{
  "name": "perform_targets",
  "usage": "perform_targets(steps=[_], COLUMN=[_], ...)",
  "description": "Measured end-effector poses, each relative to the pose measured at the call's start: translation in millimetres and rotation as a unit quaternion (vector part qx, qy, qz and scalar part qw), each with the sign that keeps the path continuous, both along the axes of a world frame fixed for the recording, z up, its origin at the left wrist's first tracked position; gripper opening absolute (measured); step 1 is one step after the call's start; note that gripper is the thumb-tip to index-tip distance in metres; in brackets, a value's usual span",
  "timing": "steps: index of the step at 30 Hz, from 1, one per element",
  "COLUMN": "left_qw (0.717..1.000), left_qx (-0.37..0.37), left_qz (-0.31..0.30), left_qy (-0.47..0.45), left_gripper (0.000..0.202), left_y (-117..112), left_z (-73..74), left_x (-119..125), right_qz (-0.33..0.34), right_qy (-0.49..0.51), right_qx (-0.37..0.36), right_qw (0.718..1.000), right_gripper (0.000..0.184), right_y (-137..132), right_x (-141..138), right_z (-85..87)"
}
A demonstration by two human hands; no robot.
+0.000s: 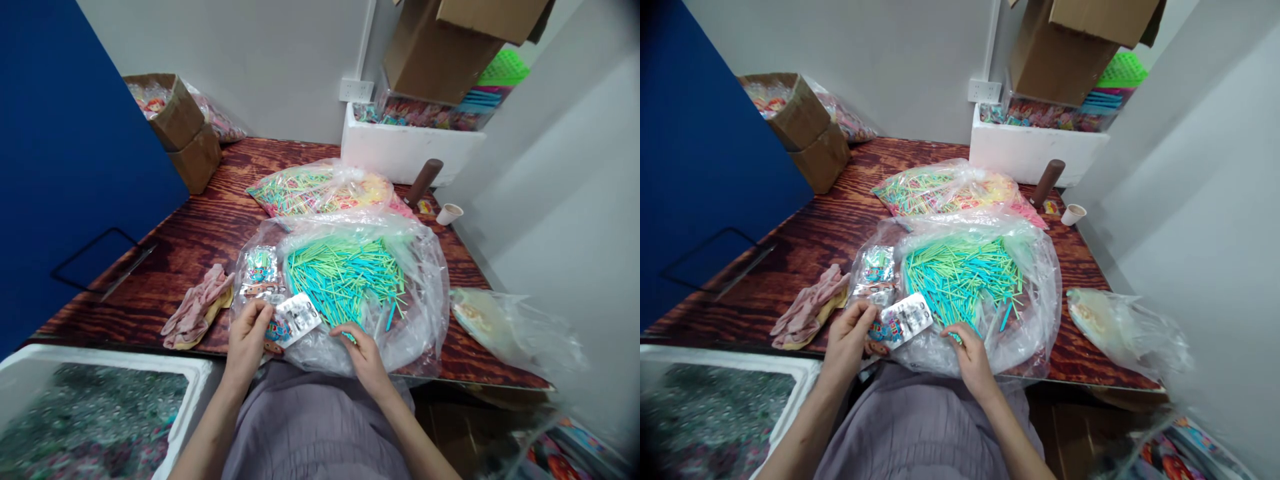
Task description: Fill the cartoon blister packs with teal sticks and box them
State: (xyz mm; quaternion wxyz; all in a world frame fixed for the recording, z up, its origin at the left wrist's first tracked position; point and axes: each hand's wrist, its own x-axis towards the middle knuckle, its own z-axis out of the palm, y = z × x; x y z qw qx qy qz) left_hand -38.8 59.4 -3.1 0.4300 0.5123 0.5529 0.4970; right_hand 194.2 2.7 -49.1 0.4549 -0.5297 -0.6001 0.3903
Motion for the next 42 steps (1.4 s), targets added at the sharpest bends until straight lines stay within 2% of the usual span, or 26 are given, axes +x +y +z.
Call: perform_targets(steps=[3, 6, 10, 16, 23, 29, 42], left_qw=[1.0, 0.999, 0.999, 0.999, 0.999, 0.999, 0.998], left_qx=[0.002, -0.023, -0.045, -0.008, -0.017, -0.031, -0.045], left_qz=[-0.014, -0.03, 0.001, -0.005, 0.004, -0.018, -0.05], left_qy=[0.027, 0.02, -0.016, 0.053, 0.029, 0.017, -0.004], left_gripper=[0.032, 0.024, 0.026, 0.028, 0.03, 0.032, 0.03], left_y=[-2, -3, -6, -10, -9, -14, -15], left_z=[4.5, 4.0, 0.8, 3.5, 4.3, 6.0, -1.7], left_x=[4, 6, 8, 6, 3, 3, 9], right_qz=[0.0, -0.004, -0.008, -0.009, -0.001, -0.004, -0.003], right_qy=[-0.002, -0.004, -0.01, -0.014, -0.011, -0.005, 0.004], right_qx=[0.0, 0.0, 0.002, 0.006, 0.0, -0.006, -0.006], right_qw=[1.0, 1.0, 1.0, 1.0, 1.0, 1.0, 1.0], right_gripper=[0.019, 0.02, 0.02, 0.021, 0.02, 0.019, 0.019], right_y=[0, 0, 0, 0, 0, 0, 0], right_x=[0, 0, 0, -1, -1, -1, -1], right_z=[0.0, -1.1, -2.2, -1.1, -2.7, -2.5, -2.9])
